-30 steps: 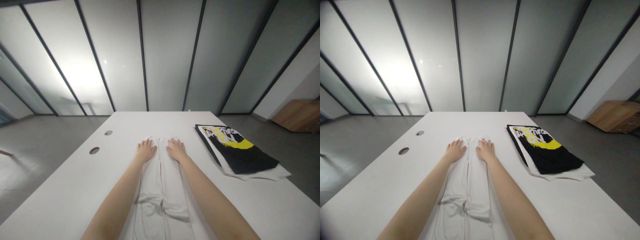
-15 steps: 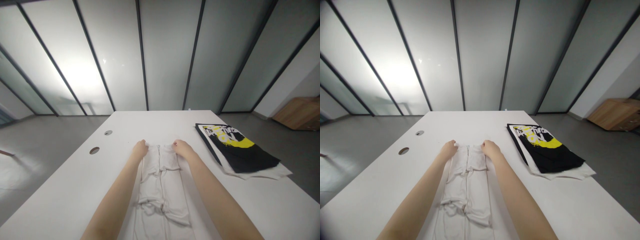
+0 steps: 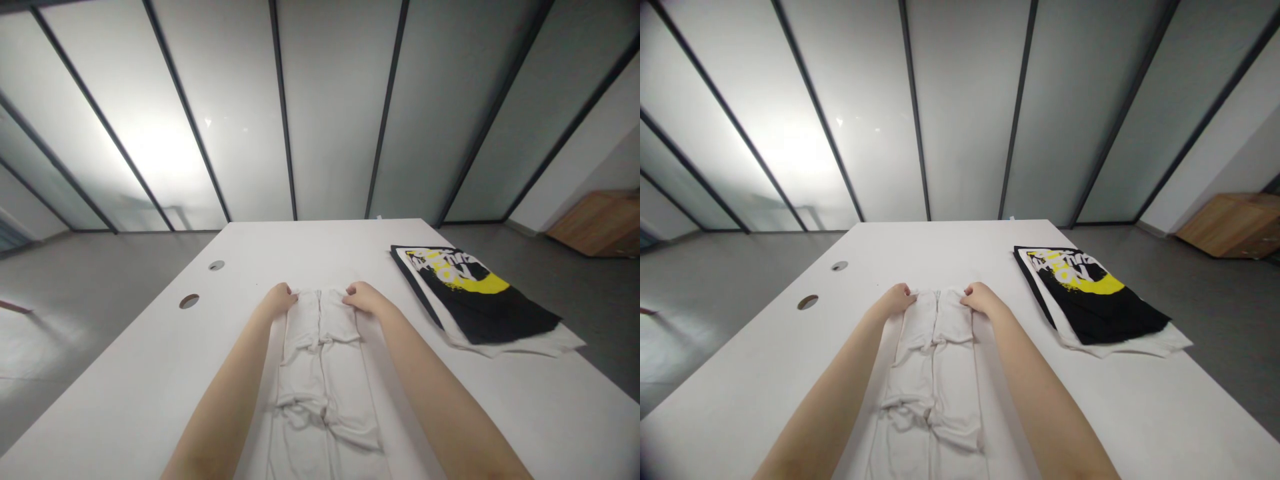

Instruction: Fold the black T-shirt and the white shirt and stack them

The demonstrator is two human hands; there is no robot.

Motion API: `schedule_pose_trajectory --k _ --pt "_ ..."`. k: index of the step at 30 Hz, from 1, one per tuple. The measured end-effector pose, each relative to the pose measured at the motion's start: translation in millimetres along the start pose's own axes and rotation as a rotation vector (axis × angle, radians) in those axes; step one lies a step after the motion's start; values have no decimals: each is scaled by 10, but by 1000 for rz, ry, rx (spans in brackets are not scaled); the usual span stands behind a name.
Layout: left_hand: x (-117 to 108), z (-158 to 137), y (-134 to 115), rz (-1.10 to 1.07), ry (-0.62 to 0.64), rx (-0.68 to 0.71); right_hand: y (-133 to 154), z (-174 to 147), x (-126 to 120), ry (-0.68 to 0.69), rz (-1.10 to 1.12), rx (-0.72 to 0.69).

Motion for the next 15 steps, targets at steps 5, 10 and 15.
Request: schedule_pose_trajectory --k 5,10,15 --pt "-27 -53 62 -248 190 -64 13 -13 -34 -45 264 47" --pt "-28 -71 52 -467 252 -94 4 -48 26 -5 537 129" --pt "-13 -86 24 -635 325 -104 41 -73 79 2 731 132"
Point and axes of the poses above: each hand's wrist, its own z-axis towards the middle knuckle, its own x-axis out of the palm, y = z × x, the point moved 5 cm from there along z, towards the middle knuckle, and after that the axes turned 7 degrees about -x, right-handed, at the moved point
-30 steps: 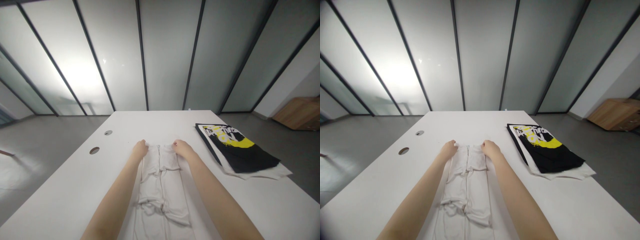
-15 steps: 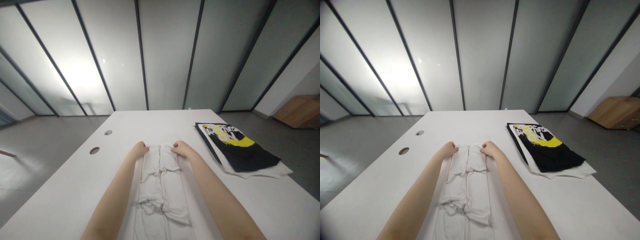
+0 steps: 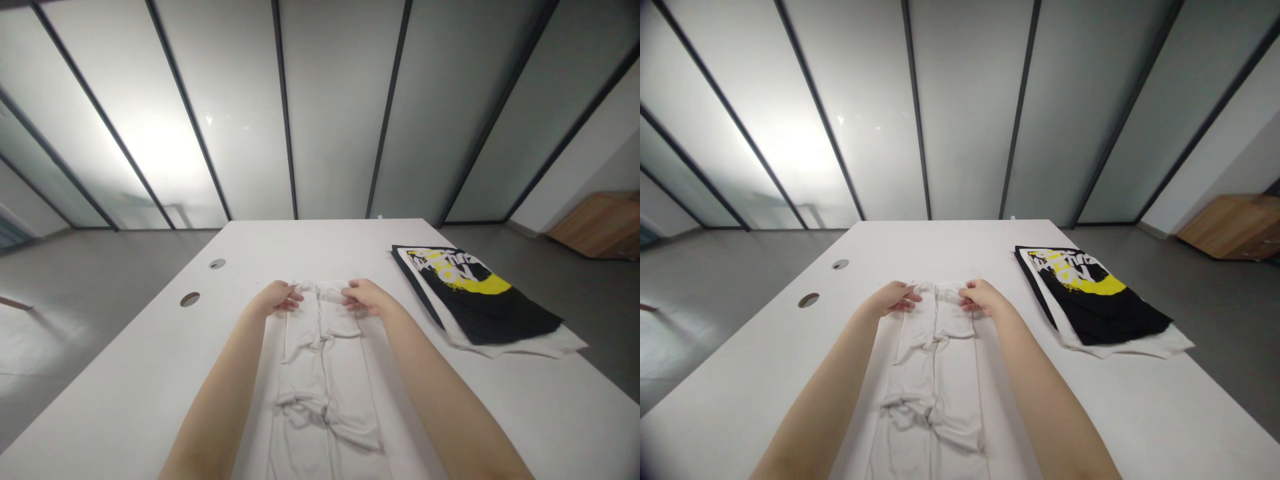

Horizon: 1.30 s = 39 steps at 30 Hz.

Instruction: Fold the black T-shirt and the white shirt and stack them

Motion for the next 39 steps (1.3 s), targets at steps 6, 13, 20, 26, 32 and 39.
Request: schedule_pose_trajectory --k 6,13,20,26,32,39 --pt "-24 -154 -381 -304 -56 415 322 8 71 -115 199 -291" --pt "-92 -401 -663 -595 -29 633 711 -135 -92 -131 380 -683" --pt "156 -131 -130 -279 57 29 117 6 -126 -316 121 -70" --pt "230 -66 54 -198 -9 -13 -71 -101 -166 -262 11 52" --pt "246 -168 -63 -155 34 47 45 -219 -18 1 -4 69" --pt "47 -465 -320 -369 57 230 351 -524 -10 95 264 -38"
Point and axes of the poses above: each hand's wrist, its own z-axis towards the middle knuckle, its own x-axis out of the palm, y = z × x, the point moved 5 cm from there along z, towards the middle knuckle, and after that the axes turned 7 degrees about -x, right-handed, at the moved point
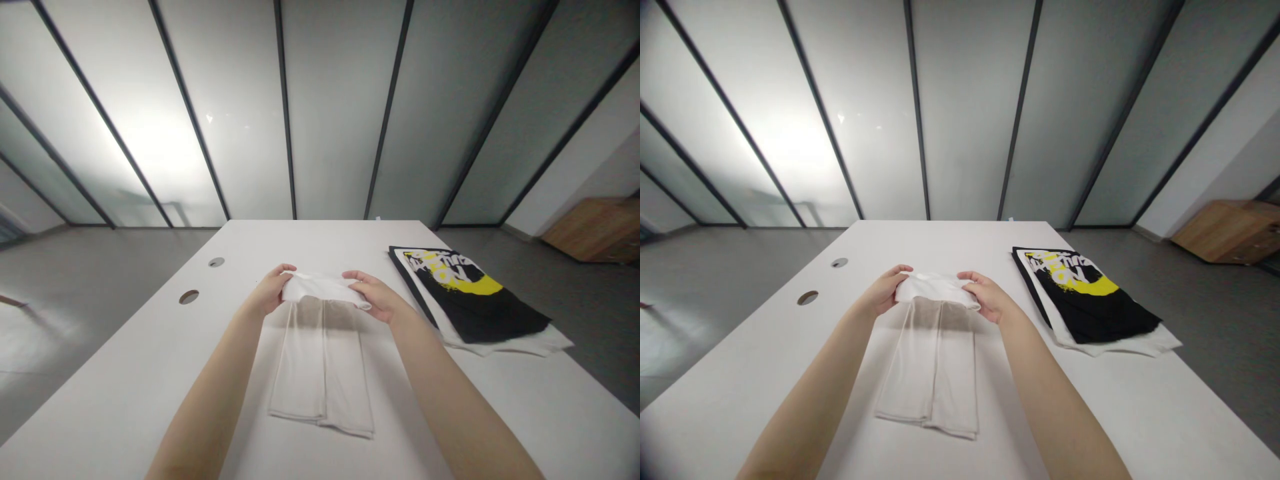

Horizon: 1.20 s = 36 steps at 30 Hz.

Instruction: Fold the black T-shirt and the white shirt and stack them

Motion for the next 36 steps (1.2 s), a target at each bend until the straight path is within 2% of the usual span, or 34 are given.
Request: schedule_pose_trajectory --k 3,7,11,15,19,21,24,26,28,32,34,36 --pt "-57 -208 195 64 28 -105 -231 -255 19 27 58 92" --pt "-79 -540 645 130 97 -193 -769 -612 27 -26 144 220" --pt "-105 -738 945 202 69 -241 -1027 -760 16 -86 116 183" --pt "-80 -595 986 321 31 -144 -939 -554 -32 -137 -176 51" --pt "-13 -173 829 392 -141 -26 -646 -100 -104 -236 -368 -194" --pt "41 23 679 370 -206 0 -533 123 -123 -240 -355 -201" --pt "119 148 458 307 -204 26 -397 288 -137 -219 -303 -166" --pt "139 84 400 269 -168 46 -363 223 -143 -207 -247 -148" --pt "133 -68 468 241 -124 55 -440 37 -138 -176 -147 -76" --pt "62 -381 872 216 -78 -24 -804 -434 -100 -98 17 120" --pt "20 -459 1027 211 -90 -42 -923 -570 -102 -107 11 115" --pt "-7 -489 1076 216 -108 -12 -958 -613 -102 -118 -7 51"
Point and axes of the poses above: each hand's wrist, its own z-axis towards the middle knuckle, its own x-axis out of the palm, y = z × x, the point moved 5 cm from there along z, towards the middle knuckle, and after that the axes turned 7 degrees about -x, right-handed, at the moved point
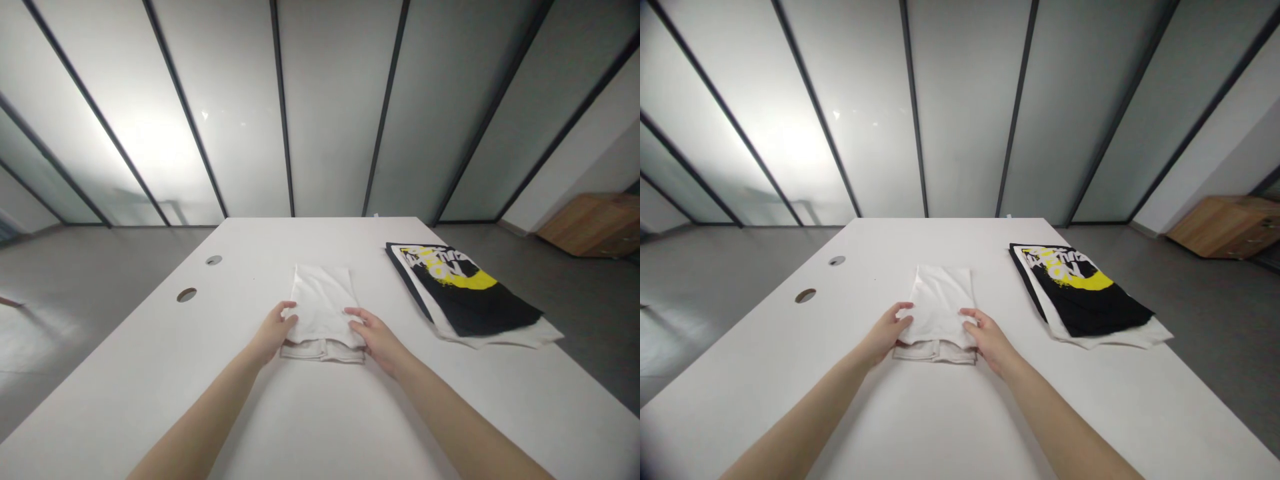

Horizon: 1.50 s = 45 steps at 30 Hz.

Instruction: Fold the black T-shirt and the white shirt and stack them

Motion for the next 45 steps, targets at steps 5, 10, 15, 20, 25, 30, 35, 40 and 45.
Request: schedule_pose_trajectory --k 5,10,15,20,25,30,35,40,45 --pt "-17 -39 -65 -37 14 31 4 16 20 45 20 -37" --pt "-6 -123 -89 -155 174 -20 36 -50 -12 114 20 -29" --pt "47 -193 -118 -121 319 -70 117 -103 -34 69 -21 37" --pt "3 -192 -203 -78 208 43 244 -83 -14 49 -31 -24" --pt "3 -318 -208 -19 482 -135 288 -167 -17 261 -75 109" --pt "-148 -540 -123 274 873 -423 283 -302 -226 531 -516 360" --pt "-255 -452 -223 320 871 -174 569 -138 -332 352 -822 -75" --pt "-140 -307 -450 357 256 386 606 -221 38 270 -883 -474" --pt "63 -424 -461 798 78 592 422 -388 337 444 -1113 -574"
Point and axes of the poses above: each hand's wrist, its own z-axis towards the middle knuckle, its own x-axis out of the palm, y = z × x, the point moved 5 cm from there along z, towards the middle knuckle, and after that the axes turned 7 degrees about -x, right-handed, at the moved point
